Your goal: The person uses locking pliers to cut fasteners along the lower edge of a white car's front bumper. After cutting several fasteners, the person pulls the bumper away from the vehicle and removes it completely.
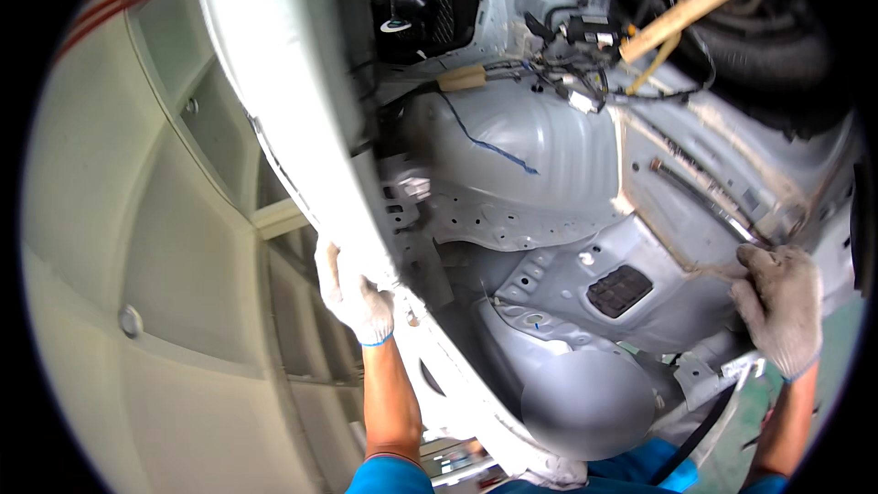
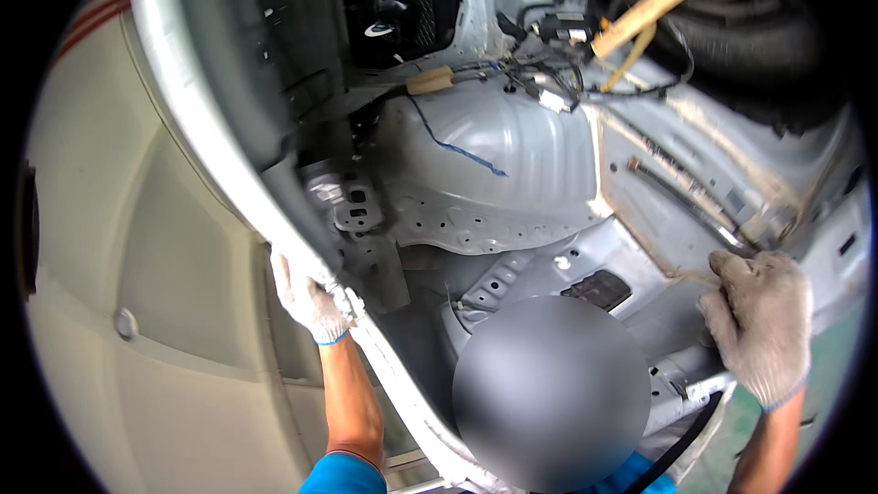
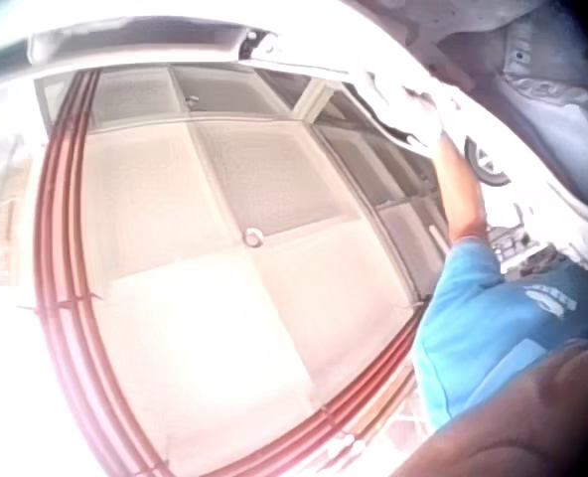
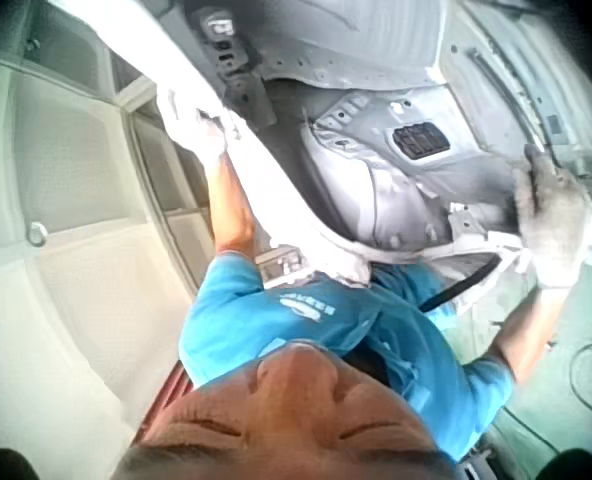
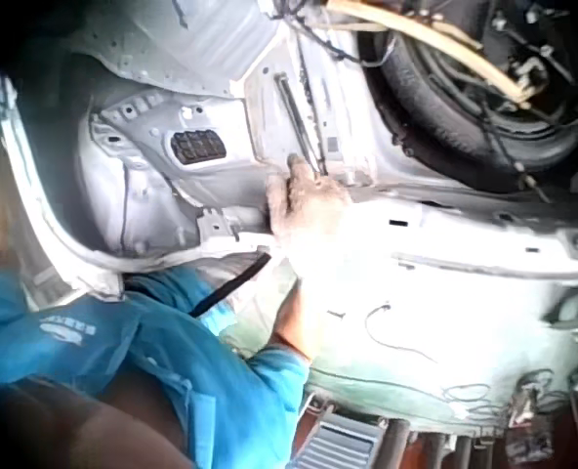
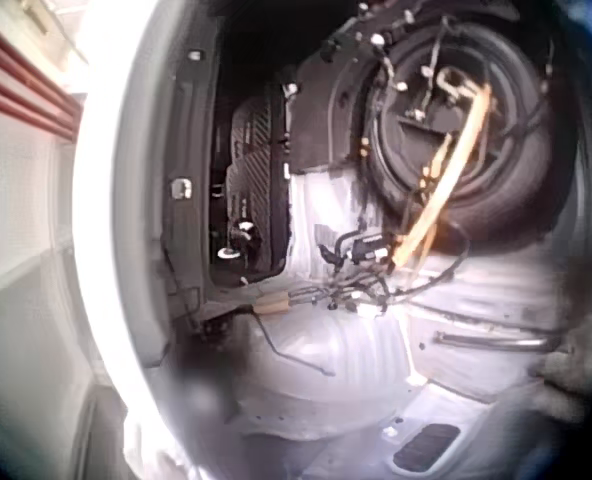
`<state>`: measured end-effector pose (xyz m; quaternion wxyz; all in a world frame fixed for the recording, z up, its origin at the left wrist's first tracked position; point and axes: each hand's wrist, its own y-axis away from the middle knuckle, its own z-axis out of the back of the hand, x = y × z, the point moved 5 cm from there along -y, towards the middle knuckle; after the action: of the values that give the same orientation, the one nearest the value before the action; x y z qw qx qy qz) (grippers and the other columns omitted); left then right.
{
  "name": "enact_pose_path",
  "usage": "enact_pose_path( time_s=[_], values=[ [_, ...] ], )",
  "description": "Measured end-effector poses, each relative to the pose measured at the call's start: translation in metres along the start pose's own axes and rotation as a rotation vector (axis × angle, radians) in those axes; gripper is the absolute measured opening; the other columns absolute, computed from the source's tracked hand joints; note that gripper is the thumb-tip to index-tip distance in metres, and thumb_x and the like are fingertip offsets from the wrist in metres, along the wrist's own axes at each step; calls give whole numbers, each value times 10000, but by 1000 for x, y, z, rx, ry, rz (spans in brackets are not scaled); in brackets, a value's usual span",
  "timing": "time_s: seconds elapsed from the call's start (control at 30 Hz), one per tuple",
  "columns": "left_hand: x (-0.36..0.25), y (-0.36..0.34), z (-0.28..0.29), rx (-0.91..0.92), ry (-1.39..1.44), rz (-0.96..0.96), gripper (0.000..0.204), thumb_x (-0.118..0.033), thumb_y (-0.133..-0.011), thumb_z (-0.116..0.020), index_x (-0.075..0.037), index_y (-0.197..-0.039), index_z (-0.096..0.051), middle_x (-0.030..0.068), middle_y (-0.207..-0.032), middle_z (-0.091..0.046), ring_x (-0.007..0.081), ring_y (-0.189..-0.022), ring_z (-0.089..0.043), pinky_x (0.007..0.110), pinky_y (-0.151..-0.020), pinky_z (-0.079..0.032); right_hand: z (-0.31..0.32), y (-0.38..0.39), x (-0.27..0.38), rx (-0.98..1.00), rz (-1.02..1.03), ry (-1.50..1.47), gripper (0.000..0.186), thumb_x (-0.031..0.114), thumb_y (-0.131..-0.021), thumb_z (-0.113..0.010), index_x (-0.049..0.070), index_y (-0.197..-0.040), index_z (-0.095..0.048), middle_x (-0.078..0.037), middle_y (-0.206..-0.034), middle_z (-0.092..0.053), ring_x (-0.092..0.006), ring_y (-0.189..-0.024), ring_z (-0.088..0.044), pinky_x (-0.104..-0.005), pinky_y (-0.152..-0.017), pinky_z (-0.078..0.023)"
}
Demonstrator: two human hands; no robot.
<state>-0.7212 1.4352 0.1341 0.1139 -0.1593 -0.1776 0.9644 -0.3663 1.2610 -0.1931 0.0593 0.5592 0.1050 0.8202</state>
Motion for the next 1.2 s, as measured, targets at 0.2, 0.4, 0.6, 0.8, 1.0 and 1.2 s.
enact_pose_path(
  time_s=[0.2,0.4,0.6,0.8,1.0,1.2],
  values=[
    [-37,-26,12,27,-86,-323,383,-108,-970,-625,85,-1296,-678,229,-1326,-693,330,-1262,-641,436,-1142,-434,6,-2,24,-69,92,22,303,172,-842,-730,-6,-1087,-744,-248,-893,-713,-439,-867,-695,-506,-784,-543],
    [-37,-31,12,-77,-100,-399,360,-165,-927,-616,-2,-1223,-739,176,-1231,-742,340,-1216,-672,468,-1139,-431,-23,-6,-13,-14,-133,-134,387,164,-922,-739,-62,-1235,-722,-240,-1079,-776,-299,-1004,-763,-388,-925,-584],
    [-34,-20,19,-184,-3,-404,354,-108,-956,-547,-8,-1248,-720,172,-1230,-732,360,-1196,-669,470,-1108,-468,-31,-27,80,200,-177,-421,605,224,-953,-764,-125,-1410,-576,-205,-1292,-701,-208,-1133,-678,-335,-998,-545],
    [-3,-13,30,-347,372,-318,345,-84,-966,-541,-4,-1270,-684,195,-1228,-710,392,-1170,-662,506,-1079,-479,-49,-50,277,326,-20,-1130,851,265,-949,-787,-123,-1554,-332,-206,-1320,-661,-257,-1137,-694,-406,-1040,-543],
    [21,2,35,-421,508,-289,314,-107,-999,-578,-15,-1278,-688,184,-1234,-702,402,-1185,-647,523,-1089,-471,-78,-66,325,192,-60,-1231,651,198,-903,-838,-54,-1419,-531,-98,-1229,-694,-193,-1080,-685,-344,-960,-546],
    [37,22,38,-394,575,-339,301,-124,-1011,-561,-7,-1247,-707,178,-1231,-713,373,-1220,-647,548,-1177,-424,-90,-78,325,153,-92,-1273,672,78,-870,-808,-52,-1459,-513,-130,-1310,-672,-235,-1177,-667,-348,-1019,-554]
  ],
)
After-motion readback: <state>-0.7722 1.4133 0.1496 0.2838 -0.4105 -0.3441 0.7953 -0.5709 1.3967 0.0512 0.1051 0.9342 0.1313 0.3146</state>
